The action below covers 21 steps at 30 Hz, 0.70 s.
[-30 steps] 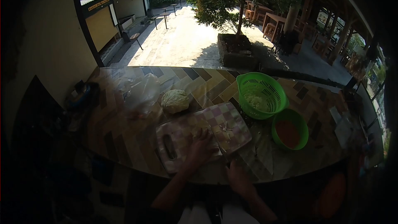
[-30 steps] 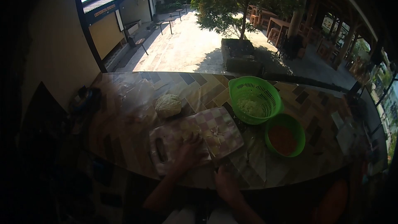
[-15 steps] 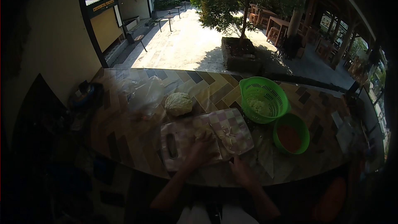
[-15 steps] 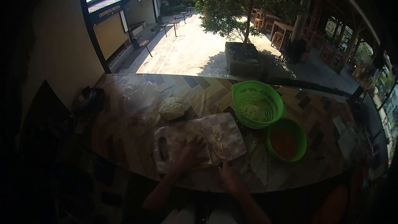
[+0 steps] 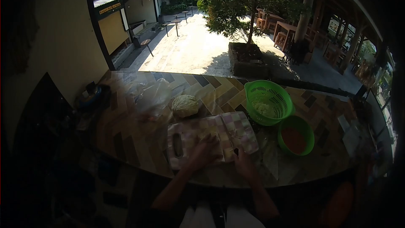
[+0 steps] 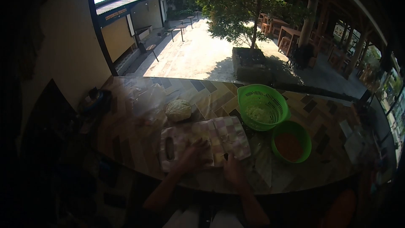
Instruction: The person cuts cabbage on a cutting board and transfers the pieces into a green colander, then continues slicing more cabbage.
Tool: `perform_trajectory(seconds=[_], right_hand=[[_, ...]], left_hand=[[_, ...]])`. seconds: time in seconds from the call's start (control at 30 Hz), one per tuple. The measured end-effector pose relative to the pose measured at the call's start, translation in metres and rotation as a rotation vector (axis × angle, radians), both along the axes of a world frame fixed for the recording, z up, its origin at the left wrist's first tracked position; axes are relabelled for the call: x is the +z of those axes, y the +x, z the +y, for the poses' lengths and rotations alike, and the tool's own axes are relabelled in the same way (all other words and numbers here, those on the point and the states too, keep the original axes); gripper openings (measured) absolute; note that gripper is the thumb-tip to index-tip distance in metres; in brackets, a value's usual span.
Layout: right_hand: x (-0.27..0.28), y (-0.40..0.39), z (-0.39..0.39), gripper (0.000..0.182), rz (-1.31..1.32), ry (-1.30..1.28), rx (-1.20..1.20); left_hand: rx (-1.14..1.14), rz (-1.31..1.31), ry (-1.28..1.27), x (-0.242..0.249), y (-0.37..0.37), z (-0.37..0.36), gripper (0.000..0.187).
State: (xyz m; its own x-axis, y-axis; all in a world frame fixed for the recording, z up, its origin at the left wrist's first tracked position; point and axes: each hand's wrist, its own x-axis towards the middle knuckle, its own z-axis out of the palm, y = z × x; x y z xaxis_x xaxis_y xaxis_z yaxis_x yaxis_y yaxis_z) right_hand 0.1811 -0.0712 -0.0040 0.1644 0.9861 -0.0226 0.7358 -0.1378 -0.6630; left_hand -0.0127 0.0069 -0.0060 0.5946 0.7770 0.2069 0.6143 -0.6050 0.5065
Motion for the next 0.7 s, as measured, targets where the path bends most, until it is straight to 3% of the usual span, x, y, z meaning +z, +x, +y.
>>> perform_trajectory(seconds=[0.1, 0.2, 0.27, 0.4, 0.53, 0.6, 0.7], right_hand=[[-0.02, 0.013, -0.007, 0.036, 0.253, 0.226, 0.089], [-0.005, 0.018, -0.023, 0.034, 0.404, 0.076, -0.026], [0.016, 0.018, -0.032, 0.033, 0.424, 0.142, -0.087], [0.014, 0.031, -0.035, 0.034, 0.547, 0.152, -0.138], [-0.005, 0.038, -0.036, 0.034, 0.332, 0.307, -0.117], [-0.003, 0.035, -0.039, 0.035, 0.161, 0.492, -0.05], [0.006, 0.032, -0.054, 0.036, 0.411, 0.146, -0.175]], left_hand=[[-0.001, 0.015, -0.029, 0.006, -0.019, -0.002, 0.067], [0.008, -0.144, -0.081, -0.018, -0.039, 0.016, 0.065], [0.022, -0.063, -0.032, 0.034, -0.036, 0.005, 0.056], [-0.057, -0.207, -0.067, 0.048, -0.013, 0.008, 0.044], [-0.243, -0.295, -0.101, 0.033, 0.034, 0.019, 0.034], [-0.286, -0.214, -0.095, 0.023, 0.054, 0.027, 0.031], [-0.296, -0.082, 0.035, 0.016, 0.066, 0.031, 0.028]])
